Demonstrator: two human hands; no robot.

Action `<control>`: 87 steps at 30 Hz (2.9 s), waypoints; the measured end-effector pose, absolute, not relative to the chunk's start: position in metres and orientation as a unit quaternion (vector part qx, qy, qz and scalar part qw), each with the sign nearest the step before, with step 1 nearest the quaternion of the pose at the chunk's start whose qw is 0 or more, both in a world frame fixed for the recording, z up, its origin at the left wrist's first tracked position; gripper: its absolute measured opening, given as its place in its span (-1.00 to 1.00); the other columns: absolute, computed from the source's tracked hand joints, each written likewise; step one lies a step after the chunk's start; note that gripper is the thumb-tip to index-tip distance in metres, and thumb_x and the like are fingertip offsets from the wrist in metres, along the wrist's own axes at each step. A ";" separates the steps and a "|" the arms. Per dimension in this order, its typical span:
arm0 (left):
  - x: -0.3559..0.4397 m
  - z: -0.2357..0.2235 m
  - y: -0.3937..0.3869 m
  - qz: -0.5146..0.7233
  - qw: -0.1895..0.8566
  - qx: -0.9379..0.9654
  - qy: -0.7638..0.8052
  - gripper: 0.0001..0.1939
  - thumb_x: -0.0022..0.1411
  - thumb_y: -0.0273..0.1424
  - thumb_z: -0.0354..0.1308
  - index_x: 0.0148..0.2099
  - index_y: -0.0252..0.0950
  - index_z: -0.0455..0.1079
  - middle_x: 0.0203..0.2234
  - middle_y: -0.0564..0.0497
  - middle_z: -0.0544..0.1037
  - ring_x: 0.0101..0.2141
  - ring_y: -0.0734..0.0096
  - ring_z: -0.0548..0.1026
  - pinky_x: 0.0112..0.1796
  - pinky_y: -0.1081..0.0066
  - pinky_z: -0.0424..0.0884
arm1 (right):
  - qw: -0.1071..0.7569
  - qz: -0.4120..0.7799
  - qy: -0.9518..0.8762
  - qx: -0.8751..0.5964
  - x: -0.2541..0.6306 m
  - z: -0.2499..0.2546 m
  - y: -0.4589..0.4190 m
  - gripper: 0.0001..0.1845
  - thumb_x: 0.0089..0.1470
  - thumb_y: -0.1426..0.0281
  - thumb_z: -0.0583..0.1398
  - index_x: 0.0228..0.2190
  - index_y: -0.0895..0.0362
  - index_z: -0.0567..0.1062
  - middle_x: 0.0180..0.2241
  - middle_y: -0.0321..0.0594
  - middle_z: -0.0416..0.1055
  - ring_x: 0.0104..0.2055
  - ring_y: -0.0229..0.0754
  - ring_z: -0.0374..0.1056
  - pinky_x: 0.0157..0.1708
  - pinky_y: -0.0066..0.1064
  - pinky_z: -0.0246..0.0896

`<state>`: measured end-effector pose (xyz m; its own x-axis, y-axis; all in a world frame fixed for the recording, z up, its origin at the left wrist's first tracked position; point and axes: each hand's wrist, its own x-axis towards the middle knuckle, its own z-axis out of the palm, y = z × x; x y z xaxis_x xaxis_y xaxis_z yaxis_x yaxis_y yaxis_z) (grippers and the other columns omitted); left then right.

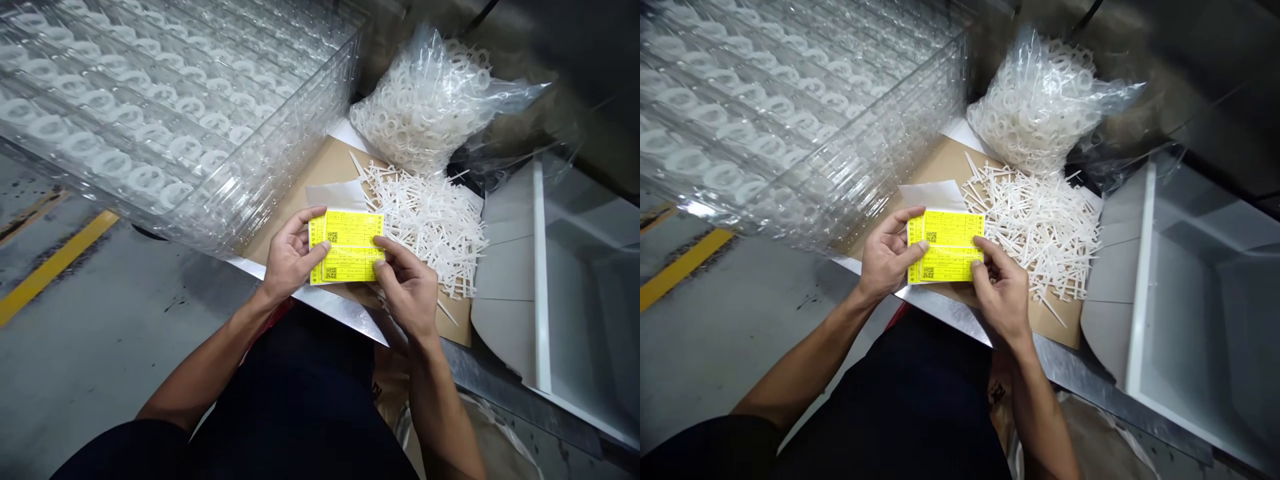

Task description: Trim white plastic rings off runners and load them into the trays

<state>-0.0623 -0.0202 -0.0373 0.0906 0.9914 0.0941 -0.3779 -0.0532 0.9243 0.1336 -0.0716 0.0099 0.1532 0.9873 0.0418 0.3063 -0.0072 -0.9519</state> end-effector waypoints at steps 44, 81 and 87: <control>-0.063 -0.042 -0.019 0.566 0.619 0.434 0.330 -0.46 0.29 -0.36 0.32 0.28 -0.29 0.35 -0.01 -0.16 0.65 -0.12 0.21 0.68 -0.24 0.39 0.65 | 0.385 0.281 -0.636 -0.607 0.167 0.031 -0.067 -0.67 0.18 0.50 0.18 -0.14 0.07 0.71 -0.19 -0.19 0.60 -0.19 -0.11 0.47 -0.27 -0.29 0.30; -0.065 -0.040 -0.018 0.546 0.640 0.461 0.282 -0.39 0.26 -0.36 0.35 0.31 -0.24 0.29 0.16 -0.19 0.54 -0.07 0.20 0.67 -0.18 0.38 0.67 | 0.386 0.490 -0.530 -0.574 0.133 0.031 -0.046 -0.67 0.18 0.09 0.35 -0.28 0.13 0.62 -0.49 -0.30 0.52 -0.55 -0.27 0.35 -0.50 -0.35 0.41; -0.065 -0.036 -0.016 0.566 0.623 0.457 0.288 -0.07 0.17 -0.33 0.43 0.46 -0.08 0.05 0.21 -0.20 0.50 -0.14 0.21 0.68 -0.24 0.38 0.66 | 0.414 0.557 -0.454 -0.558 0.120 0.024 -0.050 -0.71 0.09 0.14 0.42 -0.31 0.11 0.63 -0.38 -0.22 0.64 -0.43 -0.15 0.53 -0.39 -0.26 0.51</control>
<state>-0.0650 -0.0160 -0.0362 0.1934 0.9683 0.1579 -0.4409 -0.0580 0.8957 0.1202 -0.0497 0.0244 -0.0329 0.9687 -0.2461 0.0449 -0.2445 -0.9686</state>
